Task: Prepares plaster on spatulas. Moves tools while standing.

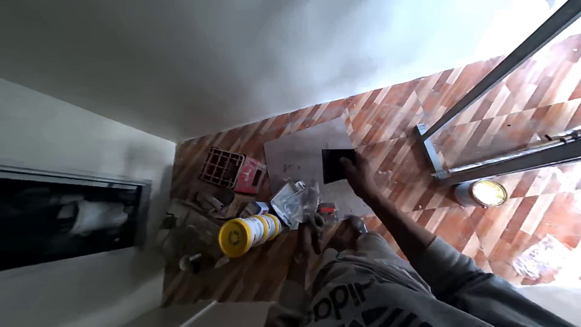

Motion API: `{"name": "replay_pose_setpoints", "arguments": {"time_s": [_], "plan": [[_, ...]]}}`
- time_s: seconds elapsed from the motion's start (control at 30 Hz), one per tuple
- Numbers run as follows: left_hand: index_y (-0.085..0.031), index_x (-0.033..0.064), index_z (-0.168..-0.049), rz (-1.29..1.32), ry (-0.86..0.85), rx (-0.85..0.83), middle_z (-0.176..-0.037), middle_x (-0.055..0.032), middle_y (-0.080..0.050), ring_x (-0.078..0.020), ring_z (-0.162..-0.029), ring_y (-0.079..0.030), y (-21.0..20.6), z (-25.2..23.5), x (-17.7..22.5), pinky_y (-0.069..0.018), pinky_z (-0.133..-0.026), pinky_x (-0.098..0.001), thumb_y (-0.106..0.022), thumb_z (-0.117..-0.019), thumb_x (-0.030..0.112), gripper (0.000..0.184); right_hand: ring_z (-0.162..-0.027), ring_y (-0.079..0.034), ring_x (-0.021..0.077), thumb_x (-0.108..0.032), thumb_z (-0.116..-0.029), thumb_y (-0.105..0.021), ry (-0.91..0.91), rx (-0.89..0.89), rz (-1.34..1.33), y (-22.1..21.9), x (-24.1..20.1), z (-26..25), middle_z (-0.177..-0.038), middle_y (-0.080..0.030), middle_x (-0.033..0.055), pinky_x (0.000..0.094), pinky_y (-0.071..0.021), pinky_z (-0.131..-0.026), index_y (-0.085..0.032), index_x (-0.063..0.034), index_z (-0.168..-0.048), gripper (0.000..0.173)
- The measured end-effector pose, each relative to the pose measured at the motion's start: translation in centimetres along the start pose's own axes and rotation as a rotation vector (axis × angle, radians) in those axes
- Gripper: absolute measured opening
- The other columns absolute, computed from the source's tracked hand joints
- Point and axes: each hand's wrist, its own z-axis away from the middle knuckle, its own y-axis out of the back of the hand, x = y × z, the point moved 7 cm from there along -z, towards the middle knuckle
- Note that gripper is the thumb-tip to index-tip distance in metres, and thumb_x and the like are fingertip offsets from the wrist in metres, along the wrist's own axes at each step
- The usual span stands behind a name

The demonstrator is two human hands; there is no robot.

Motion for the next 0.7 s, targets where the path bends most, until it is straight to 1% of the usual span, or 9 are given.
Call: {"name": "replay_pose_setpoints", "arguments": {"time_s": [0.07, 0.17, 0.27, 0.33, 0.43, 0.5, 0.6, 0.63, 0.7], "plan": [[-0.061, 0.0074, -0.096, -0.017, 0.026, -0.024, -0.056, 0.0015, -0.051, -0.0086, -0.04, -0.048, -0.8, -0.5, -0.1, -0.0448, -0.04, -0.0239, -0.046, -0.0912, 0.008, 0.016, -0.081, -0.073, 0.0243, -0.02, -0.1068, -0.056, -0.202, -0.027, -0.269, 0.0, 1.0, -0.6, -0.098, -0.072, 0.0159, 0.0415, -0.0636, -0.071, -0.061, -0.0005, -0.124, 0.027], [-0.06, 0.0048, -0.094, -0.036, 0.037, 0.006, -0.053, 0.0012, -0.05, -0.0078, -0.039, -0.047, -2.7, -1.1, 0.1, -0.044, -0.039, -0.0232, -0.047, -0.0851, 0.001, 0.016, -0.078, -0.071, 0.0251, -0.019, -0.1065, -0.056, -0.396, -0.048, -0.381, -0.7, 2.9, -0.2, -0.098, -0.07, 0.0175, 0.0398, -0.0621, -0.067, -0.061, -0.0005, -0.126, 0.027], [-0.06, 0.0036, -0.094, -0.094, 0.069, 0.041, -0.053, 0.0009, -0.049, -0.0079, -0.039, -0.046, -3.9, -1.4, 0.5, -0.0425, -0.038, -0.0228, -0.048, -0.0859, -0.003, 0.016, -0.077, -0.07, 0.0229, -0.016, -0.1062, -0.056, -0.431, -0.029, -0.383, -1.1, 5.0, 1.2, -0.099, -0.068, 0.017, 0.0379, -0.0611, -0.067, -0.059, 0.0018, -0.127, 0.028], [-0.059, 0.0041, -0.093, -0.128, 0.078, 0.041, -0.052, 0.0001, -0.048, -0.0087, -0.038, -0.047, -3.9, -1.9, 0.5, -0.0428, -0.038, -0.0231, -0.049, -0.0853, -0.002, 0.013, -0.082, -0.072, 0.0246, -0.019, -0.1061, -0.056, -0.411, -0.06, -0.319, -1.0, 6.5, 3.3, -0.103, -0.07, 0.0176, 0.0413, -0.0629, -0.071, -0.059, 0.0008, -0.13, 0.031], [-0.053, 0.006, -0.082, -0.182, 0.054, 0.108, -0.051, 0.0, -0.048, -0.0085, -0.038, -0.047, -3.0, -2.6, 1.1, -0.0421, -0.038, -0.0224, -0.047, -0.0875, 0.001, 0.009, -0.081, -0.071, 0.0229, -0.019, -0.1045, -0.058, -0.44, -0.195, -0.249, 0.1, 7.7, 6.4, -0.1, -0.071, 0.0147, 0.0414, -0.0612, -0.072, -0.063, -0.0012, -0.128, 0.029], [-0.057, 0.0049, -0.084, -0.224, 0.021, 0.133, -0.052, 0.0002, -0.048, -0.0083, -0.04, -0.046, -2.2, -2.9, 2.3, -0.0415, -0.039, -0.0224, -0.049, -0.0881, 0.001, 0.009, -0.082, -0.072, 0.0196, -0.018, -0.1023, -0.06, -0.326, -0.195, -0.124, 2.4, 7.3, 6.7, -0.099, -0.072, 0.012, 0.0395, -0.0619, -0.072, -0.066, -0.0017, -0.122, 0.026], [-0.058, 0.0042, -0.09, -0.247, -0.041, 0.098, -0.053, 0.001, -0.049, -0.0085, -0.04, -0.048, -1.7, -3.4, 2.6, -0.0445, -0.04, -0.0232, -0.051, -0.0893, 0.002, 0.007, -0.096, -0.072, 0.0162, -0.022, -0.1026, -0.057, 0.038, -0.026, 0.207, 4.4, 2.2, 6.3, -0.105, -0.073, 0.0089, 0.0393, -0.0591, -0.088, -0.068, -0.0049, -0.122, 0.028], [-0.057, 0.0033, -0.091, -0.266, -0.065, 0.104, -0.054, 0.0007, -0.049, -0.009, -0.042, -0.048, -1.9, -3.6, 2.5, -0.0455, -0.041, -0.0237, -0.051, -0.0903, 0.001, 0.007, -0.093, -0.072, 0.0168, -0.02, -0.103, -0.056, 0.137, -0.009, 0.281, 3.5, -0.1, 6.9, -0.102, -0.074, 0.0085, 0.04, -0.0595, -0.087, -0.068, -0.0061, -0.124, 0.028], [-0.058, 0.0033, -0.088, -0.335, -0.099, 0.194, -0.054, 0.0012, -0.05, -0.0088, -0.041, -0.048, -3.0, -3.8, 2.6, -0.0458, -0.041, -0.0236, -0.05, -0.0905, -0.001, 0.009, -0.083, -0.071, 0.0219, -0.011, -0.1011, -0.053, 0.27, -0.082, 0.334, 0.0, -2.8, 8.7, -0.098, -0.074, 0.0117, 0.0427, -0.0598, -0.078, -0.064, -0.0061, -0.136, 0.037]]}}
